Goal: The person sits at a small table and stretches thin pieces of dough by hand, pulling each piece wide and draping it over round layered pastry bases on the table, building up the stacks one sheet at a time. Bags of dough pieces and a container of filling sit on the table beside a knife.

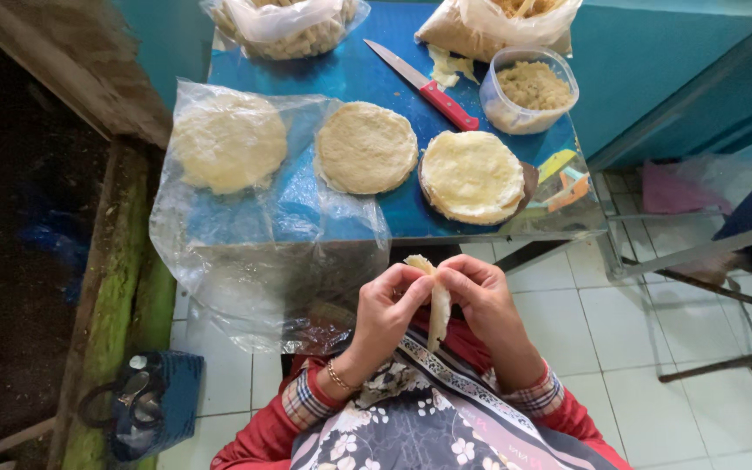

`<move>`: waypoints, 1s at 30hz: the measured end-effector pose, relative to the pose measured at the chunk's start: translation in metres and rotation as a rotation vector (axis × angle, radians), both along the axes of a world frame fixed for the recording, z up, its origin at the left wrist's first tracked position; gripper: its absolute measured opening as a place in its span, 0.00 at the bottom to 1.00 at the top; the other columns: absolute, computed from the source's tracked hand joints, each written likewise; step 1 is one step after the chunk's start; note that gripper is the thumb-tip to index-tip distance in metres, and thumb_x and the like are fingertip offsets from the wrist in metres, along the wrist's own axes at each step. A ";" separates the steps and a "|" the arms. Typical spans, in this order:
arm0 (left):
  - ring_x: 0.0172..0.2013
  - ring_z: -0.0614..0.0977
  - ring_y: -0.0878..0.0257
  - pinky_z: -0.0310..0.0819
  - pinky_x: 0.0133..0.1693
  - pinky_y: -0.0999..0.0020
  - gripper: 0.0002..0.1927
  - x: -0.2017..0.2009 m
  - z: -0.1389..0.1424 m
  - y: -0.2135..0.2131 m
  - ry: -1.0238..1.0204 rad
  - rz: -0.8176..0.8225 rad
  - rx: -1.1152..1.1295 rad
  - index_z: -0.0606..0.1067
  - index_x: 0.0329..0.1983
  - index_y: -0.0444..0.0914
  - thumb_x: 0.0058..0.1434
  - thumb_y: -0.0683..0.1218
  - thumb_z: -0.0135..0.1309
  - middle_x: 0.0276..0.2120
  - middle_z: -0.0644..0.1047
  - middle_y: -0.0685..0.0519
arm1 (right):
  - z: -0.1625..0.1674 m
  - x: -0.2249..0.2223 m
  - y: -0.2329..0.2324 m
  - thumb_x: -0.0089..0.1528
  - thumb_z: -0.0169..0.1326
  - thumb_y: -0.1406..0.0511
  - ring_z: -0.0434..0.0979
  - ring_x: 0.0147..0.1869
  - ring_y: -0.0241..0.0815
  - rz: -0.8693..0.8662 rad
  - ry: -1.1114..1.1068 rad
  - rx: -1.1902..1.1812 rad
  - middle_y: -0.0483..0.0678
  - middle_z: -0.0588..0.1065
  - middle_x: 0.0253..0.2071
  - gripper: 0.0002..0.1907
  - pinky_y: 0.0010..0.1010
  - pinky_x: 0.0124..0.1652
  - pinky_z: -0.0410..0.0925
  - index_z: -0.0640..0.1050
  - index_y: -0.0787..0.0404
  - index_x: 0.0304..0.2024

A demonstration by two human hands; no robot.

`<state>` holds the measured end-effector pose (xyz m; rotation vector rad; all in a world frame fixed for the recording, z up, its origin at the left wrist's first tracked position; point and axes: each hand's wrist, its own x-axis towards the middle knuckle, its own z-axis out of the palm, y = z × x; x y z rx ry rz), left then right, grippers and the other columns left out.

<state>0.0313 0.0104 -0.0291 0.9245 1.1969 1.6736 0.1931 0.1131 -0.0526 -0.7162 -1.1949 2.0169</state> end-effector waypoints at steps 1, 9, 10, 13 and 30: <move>0.33 0.82 0.73 0.79 0.35 0.76 0.08 -0.001 0.000 0.000 -0.049 -0.038 -0.013 0.78 0.40 0.32 0.67 0.43 0.58 0.31 0.83 0.54 | 0.003 0.002 -0.001 0.66 0.57 0.68 0.78 0.36 0.33 0.006 -0.042 0.025 0.46 0.79 0.35 0.08 0.24 0.36 0.71 0.79 0.68 0.43; 0.33 0.84 0.69 0.82 0.35 0.73 0.07 0.001 0.005 0.002 0.337 0.112 0.106 0.79 0.38 0.33 0.65 0.43 0.60 0.33 0.81 0.53 | 0.016 -0.001 -0.001 0.68 0.52 0.62 0.78 0.32 0.31 0.040 -0.131 0.098 0.44 0.78 0.32 0.11 0.23 0.32 0.72 0.78 0.64 0.43; 0.33 0.84 0.67 0.81 0.35 0.72 0.07 0.001 0.006 0.000 0.460 0.148 0.139 0.79 0.38 0.33 0.64 0.43 0.60 0.33 0.80 0.52 | 0.015 -0.001 0.000 0.67 0.54 0.63 0.77 0.32 0.31 0.047 -0.187 0.155 0.44 0.78 0.32 0.10 0.23 0.32 0.71 0.78 0.65 0.43; 0.33 0.82 0.64 0.78 0.35 0.71 0.06 -0.002 0.006 -0.004 0.653 0.186 0.182 0.80 0.37 0.33 0.64 0.42 0.61 0.33 0.80 0.49 | 0.013 0.000 0.003 0.66 0.56 0.66 0.76 0.33 0.31 0.073 -0.267 0.252 0.44 0.78 0.33 0.08 0.22 0.33 0.70 0.78 0.65 0.42; 0.40 0.83 0.66 0.79 0.40 0.72 0.10 -0.009 0.006 -0.002 0.134 0.019 0.023 0.78 0.45 0.32 0.65 0.42 0.62 0.41 0.82 0.48 | 0.027 0.002 -0.004 0.67 0.54 0.68 0.72 0.39 0.31 0.097 -0.181 0.250 0.43 0.76 0.35 0.07 0.23 0.41 0.67 0.79 0.68 0.40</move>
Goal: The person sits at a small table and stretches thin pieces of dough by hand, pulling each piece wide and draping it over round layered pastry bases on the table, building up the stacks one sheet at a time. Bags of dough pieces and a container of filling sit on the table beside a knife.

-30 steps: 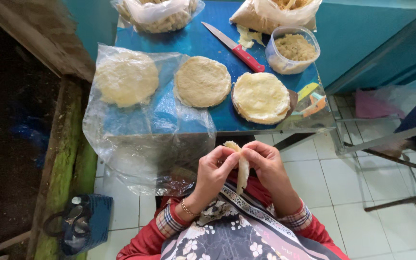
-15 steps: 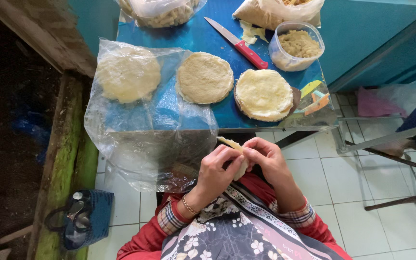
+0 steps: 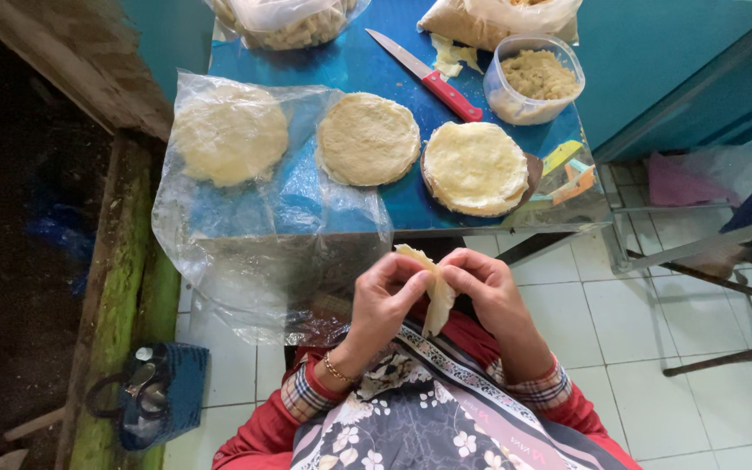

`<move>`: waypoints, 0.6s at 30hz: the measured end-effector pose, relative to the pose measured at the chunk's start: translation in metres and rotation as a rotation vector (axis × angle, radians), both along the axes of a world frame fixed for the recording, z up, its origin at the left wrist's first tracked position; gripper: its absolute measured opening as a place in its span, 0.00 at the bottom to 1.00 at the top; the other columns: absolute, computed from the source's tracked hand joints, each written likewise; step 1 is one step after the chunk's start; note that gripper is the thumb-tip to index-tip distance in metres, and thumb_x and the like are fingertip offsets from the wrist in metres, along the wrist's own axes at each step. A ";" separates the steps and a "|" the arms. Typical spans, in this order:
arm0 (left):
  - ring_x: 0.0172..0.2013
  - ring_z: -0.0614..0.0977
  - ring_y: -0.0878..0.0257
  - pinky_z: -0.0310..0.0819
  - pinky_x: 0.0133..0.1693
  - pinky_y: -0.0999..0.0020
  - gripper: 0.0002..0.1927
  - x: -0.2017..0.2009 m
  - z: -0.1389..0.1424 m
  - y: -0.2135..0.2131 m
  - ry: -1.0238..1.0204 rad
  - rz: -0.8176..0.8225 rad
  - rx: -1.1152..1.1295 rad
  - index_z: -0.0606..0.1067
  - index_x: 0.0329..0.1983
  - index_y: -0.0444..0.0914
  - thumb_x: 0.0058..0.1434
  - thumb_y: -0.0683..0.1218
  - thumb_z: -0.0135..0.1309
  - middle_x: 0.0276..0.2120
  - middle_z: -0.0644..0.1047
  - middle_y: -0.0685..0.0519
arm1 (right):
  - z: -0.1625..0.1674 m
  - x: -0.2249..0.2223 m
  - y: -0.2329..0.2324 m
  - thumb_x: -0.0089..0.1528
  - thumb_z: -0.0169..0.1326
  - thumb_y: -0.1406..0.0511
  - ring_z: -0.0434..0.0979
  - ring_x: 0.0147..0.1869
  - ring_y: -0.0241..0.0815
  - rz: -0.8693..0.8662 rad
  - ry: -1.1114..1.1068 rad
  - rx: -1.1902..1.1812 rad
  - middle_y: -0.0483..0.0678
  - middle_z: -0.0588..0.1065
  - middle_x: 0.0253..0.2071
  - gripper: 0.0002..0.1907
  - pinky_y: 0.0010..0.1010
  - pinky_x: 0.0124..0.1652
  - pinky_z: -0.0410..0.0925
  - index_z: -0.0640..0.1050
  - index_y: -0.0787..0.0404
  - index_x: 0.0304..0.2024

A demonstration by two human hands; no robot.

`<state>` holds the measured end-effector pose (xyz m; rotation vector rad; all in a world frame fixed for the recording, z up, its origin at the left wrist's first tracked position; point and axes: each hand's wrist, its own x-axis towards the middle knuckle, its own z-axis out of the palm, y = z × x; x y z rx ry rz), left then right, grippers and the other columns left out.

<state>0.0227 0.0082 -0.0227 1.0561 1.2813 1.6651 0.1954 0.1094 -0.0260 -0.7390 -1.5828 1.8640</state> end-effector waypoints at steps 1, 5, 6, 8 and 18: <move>0.43 0.83 0.65 0.80 0.41 0.71 0.13 -0.003 0.008 -0.001 0.146 0.067 0.089 0.77 0.47 0.33 0.62 0.43 0.62 0.45 0.80 0.48 | 0.002 0.001 0.001 0.66 0.53 0.69 0.73 0.41 0.32 0.048 0.057 -0.013 0.44 0.75 0.36 0.07 0.24 0.43 0.67 0.78 0.68 0.39; 0.54 0.77 0.49 0.73 0.51 0.58 0.23 -0.025 0.034 -0.001 0.681 0.047 0.438 0.76 0.51 0.30 0.52 0.44 0.65 0.55 0.74 0.41 | 0.015 0.005 0.013 0.64 0.51 0.69 0.72 0.46 0.35 0.225 0.189 -0.080 0.46 0.73 0.40 0.05 0.26 0.48 0.66 0.75 0.67 0.37; 0.54 0.77 0.51 0.73 0.52 0.59 0.18 -0.026 0.036 0.000 0.637 -0.005 0.438 0.74 0.46 0.33 0.54 0.43 0.65 0.55 0.75 0.42 | 0.018 0.006 0.013 0.63 0.51 0.69 0.71 0.47 0.35 0.263 0.192 -0.110 0.46 0.72 0.41 0.05 0.27 0.48 0.65 0.75 0.67 0.37; 0.55 0.78 0.56 0.73 0.53 0.63 0.11 -0.031 0.037 0.008 0.558 -0.104 0.450 0.70 0.37 0.37 0.59 0.43 0.63 0.54 0.77 0.44 | 0.024 0.010 0.010 0.68 0.53 0.66 0.71 0.46 0.37 0.272 0.199 -0.116 0.49 0.72 0.42 0.10 0.27 0.47 0.65 0.76 0.70 0.37; 0.36 0.81 0.69 0.78 0.38 0.74 0.08 -0.039 -0.005 0.005 -0.349 -0.220 -0.017 0.69 0.37 0.35 0.70 0.44 0.52 0.40 0.83 0.45 | 0.031 0.011 0.015 0.56 0.65 0.40 0.70 0.67 0.43 0.482 0.040 0.189 0.50 0.67 0.67 0.51 0.38 0.59 0.70 0.64 0.63 0.68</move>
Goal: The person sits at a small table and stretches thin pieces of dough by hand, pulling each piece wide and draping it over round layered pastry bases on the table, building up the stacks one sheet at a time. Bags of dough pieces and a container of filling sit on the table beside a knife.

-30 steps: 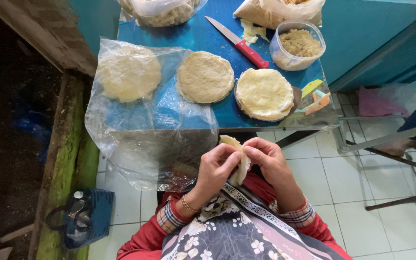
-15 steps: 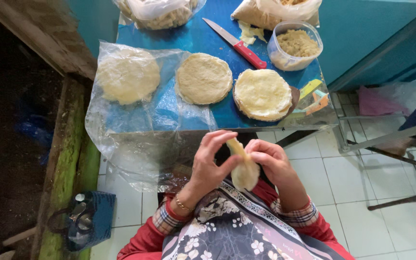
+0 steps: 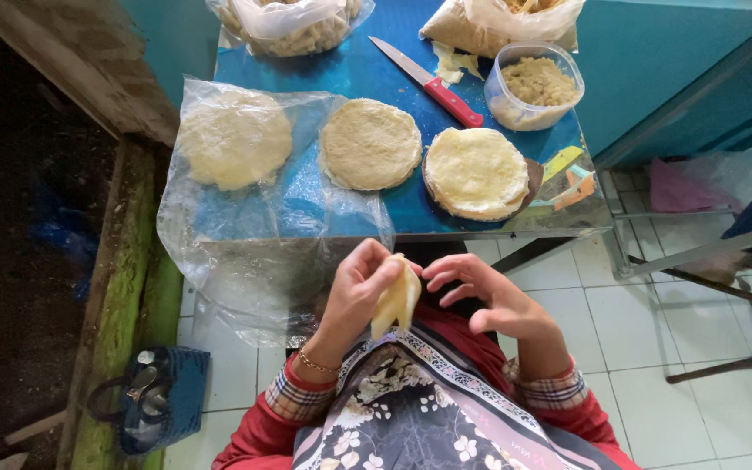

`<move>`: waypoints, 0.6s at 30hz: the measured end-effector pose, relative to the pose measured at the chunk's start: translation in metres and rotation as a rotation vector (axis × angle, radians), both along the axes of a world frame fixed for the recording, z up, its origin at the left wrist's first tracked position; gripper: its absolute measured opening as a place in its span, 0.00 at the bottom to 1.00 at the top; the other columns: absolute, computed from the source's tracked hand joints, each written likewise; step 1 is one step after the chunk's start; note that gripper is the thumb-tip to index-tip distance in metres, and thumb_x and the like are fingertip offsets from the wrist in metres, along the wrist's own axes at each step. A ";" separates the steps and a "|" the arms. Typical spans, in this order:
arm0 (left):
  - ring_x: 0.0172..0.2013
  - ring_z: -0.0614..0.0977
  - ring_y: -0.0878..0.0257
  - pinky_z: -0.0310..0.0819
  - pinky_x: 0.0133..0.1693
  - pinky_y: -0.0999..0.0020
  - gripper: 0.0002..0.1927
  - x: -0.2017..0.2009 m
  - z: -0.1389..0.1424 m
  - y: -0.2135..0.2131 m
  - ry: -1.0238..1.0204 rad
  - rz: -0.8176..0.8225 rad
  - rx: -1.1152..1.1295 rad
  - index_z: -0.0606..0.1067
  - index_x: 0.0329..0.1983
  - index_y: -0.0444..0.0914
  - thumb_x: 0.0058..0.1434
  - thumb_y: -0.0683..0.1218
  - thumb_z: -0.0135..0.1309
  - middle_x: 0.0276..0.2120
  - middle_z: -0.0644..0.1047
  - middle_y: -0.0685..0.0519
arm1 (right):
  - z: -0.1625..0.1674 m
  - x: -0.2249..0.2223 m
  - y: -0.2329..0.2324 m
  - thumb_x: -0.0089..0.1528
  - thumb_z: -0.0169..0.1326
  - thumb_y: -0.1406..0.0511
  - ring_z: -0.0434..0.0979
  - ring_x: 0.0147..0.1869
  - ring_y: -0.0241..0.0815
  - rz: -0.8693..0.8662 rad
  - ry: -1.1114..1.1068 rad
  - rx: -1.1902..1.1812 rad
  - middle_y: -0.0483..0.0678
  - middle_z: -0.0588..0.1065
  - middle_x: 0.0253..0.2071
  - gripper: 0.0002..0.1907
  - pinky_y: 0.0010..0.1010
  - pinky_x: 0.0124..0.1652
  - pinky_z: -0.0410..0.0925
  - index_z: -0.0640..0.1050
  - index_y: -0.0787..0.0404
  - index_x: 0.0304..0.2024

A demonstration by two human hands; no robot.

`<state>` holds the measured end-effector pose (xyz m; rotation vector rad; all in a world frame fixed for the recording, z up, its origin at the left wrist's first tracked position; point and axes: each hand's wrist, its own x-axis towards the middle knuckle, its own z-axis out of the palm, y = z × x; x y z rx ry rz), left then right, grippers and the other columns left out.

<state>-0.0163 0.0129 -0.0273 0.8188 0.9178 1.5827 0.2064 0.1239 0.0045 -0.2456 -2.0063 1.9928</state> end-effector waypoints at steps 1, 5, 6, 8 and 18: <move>0.36 0.82 0.69 0.78 0.39 0.74 0.08 0.000 -0.002 0.000 -0.024 0.029 0.001 0.69 0.37 0.35 0.70 0.44 0.51 0.40 0.83 0.45 | 0.000 0.000 0.000 0.54 0.66 0.41 0.69 0.70 0.44 0.004 -0.027 0.047 0.51 0.67 0.68 0.51 0.39 0.61 0.69 0.65 0.62 0.69; 0.35 0.80 0.67 0.77 0.37 0.72 0.09 0.009 -0.004 0.004 0.061 0.220 -0.010 0.69 0.38 0.33 0.72 0.43 0.51 0.38 0.82 0.44 | -0.003 -0.011 -0.014 0.52 0.71 0.50 0.65 0.74 0.49 -0.030 -0.059 0.272 0.52 0.66 0.70 0.49 0.43 0.65 0.65 0.65 0.62 0.69; 0.36 0.80 0.66 0.77 0.39 0.71 0.08 0.010 -0.005 0.006 0.011 0.224 0.021 0.68 0.39 0.33 0.72 0.43 0.51 0.39 0.82 0.43 | -0.005 -0.017 -0.020 0.51 0.73 0.54 0.65 0.74 0.49 -0.052 -0.047 0.338 0.53 0.65 0.69 0.48 0.43 0.65 0.64 0.65 0.62 0.68; 0.38 0.81 0.66 0.78 0.41 0.70 0.08 0.010 -0.006 0.008 -0.084 0.229 0.082 0.68 0.41 0.33 0.73 0.43 0.50 0.41 0.82 0.43 | -0.011 -0.030 -0.033 0.54 0.71 0.60 0.67 0.72 0.49 -0.241 0.022 0.601 0.54 0.66 0.68 0.40 0.41 0.65 0.65 0.66 0.61 0.64; 0.40 0.84 0.59 0.83 0.39 0.63 0.05 -0.003 -0.019 0.011 -0.480 0.128 -0.017 0.70 0.41 0.37 0.71 0.44 0.51 0.43 0.81 0.41 | -0.044 -0.017 -0.022 0.71 0.52 0.72 0.76 0.58 0.42 -0.343 0.157 0.033 0.56 0.77 0.54 0.07 0.31 0.57 0.70 0.77 0.69 0.49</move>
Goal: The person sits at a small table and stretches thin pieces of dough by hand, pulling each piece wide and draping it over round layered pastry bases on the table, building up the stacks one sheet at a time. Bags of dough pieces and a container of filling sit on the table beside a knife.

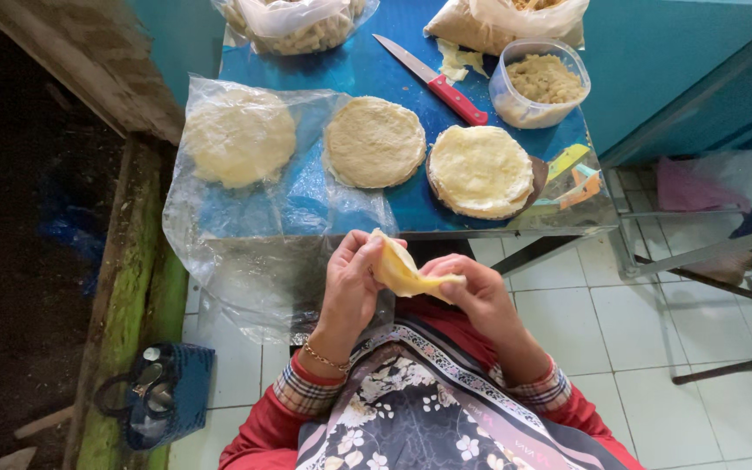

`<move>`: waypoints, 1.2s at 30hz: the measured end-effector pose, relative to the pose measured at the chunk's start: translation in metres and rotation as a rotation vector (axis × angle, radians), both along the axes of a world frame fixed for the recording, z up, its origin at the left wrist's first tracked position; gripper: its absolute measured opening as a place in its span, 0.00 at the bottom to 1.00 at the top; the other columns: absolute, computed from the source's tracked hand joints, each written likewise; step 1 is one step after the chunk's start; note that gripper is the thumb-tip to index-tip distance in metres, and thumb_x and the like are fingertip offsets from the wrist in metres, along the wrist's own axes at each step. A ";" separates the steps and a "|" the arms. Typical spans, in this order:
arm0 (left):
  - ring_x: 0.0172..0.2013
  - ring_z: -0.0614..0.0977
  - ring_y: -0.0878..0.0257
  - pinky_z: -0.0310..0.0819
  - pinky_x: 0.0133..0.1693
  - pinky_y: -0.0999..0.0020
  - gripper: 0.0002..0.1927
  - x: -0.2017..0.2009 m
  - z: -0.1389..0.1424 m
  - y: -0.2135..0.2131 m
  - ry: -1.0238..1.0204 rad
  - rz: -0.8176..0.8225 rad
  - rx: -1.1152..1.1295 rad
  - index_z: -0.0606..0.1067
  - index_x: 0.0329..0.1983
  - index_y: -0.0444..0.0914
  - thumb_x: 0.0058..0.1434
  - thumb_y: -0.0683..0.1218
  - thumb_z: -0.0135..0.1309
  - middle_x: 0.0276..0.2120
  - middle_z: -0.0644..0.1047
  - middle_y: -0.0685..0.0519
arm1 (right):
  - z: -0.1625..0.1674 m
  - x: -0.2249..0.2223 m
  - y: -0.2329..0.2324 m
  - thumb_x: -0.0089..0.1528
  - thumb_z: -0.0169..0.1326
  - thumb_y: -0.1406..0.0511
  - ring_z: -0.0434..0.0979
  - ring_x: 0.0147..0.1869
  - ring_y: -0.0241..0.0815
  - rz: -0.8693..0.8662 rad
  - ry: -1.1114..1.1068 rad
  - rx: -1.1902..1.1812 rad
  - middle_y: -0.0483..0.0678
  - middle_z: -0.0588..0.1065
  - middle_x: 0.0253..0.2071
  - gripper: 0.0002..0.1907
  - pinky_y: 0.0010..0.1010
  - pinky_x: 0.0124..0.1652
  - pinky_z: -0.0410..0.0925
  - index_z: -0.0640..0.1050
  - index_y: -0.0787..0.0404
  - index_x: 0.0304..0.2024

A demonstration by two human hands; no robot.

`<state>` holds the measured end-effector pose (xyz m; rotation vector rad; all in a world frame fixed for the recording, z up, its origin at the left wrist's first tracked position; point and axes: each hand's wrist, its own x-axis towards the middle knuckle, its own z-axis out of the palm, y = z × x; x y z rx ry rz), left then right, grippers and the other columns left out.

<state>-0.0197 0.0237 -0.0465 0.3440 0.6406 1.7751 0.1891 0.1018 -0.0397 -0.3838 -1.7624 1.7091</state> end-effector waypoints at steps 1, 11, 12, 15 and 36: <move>0.39 0.85 0.59 0.83 0.39 0.64 0.05 -0.001 -0.001 0.000 -0.014 -0.016 -0.001 0.70 0.40 0.37 0.70 0.44 0.51 0.43 0.81 0.42 | -0.003 0.002 0.004 0.70 0.52 0.71 0.77 0.54 0.43 -0.021 -0.004 -0.123 0.55 0.78 0.51 0.08 0.32 0.54 0.71 0.77 0.68 0.50; 0.34 0.81 0.68 0.79 0.38 0.73 0.05 0.001 -0.008 -0.006 -0.061 -0.039 0.021 0.70 0.40 0.38 0.69 0.41 0.55 0.36 0.78 0.53 | -0.024 0.005 0.018 0.70 0.52 0.70 0.79 0.48 0.37 -0.067 0.128 -0.533 0.49 0.79 0.45 0.08 0.29 0.49 0.70 0.77 0.67 0.49; 0.35 0.80 0.68 0.78 0.37 0.73 0.06 0.001 -0.008 -0.006 -0.021 -0.037 0.020 0.70 0.41 0.37 0.69 0.41 0.56 0.36 0.78 0.53 | -0.026 0.005 0.020 0.70 0.53 0.70 0.78 0.48 0.37 -0.066 0.121 -0.493 0.49 0.79 0.45 0.07 0.29 0.49 0.70 0.77 0.67 0.49; 0.36 0.81 0.68 0.77 0.38 0.73 0.08 -0.004 -0.005 -0.007 0.119 -0.077 0.023 0.70 0.44 0.36 0.67 0.41 0.58 0.38 0.79 0.52 | -0.025 0.008 0.022 0.68 0.53 0.70 0.78 0.49 0.35 -0.166 0.117 -0.484 0.47 0.79 0.45 0.07 0.27 0.50 0.69 0.76 0.65 0.48; 0.35 0.82 0.68 0.79 0.37 0.71 0.08 0.015 -0.003 -0.011 0.254 -0.271 -0.045 0.78 0.48 0.33 0.67 0.40 0.56 0.38 0.81 0.53 | 0.068 -0.015 0.016 0.59 0.65 0.69 0.78 0.52 0.39 -0.482 -0.181 0.775 0.50 0.76 0.49 0.17 0.26 0.49 0.72 0.77 0.62 0.50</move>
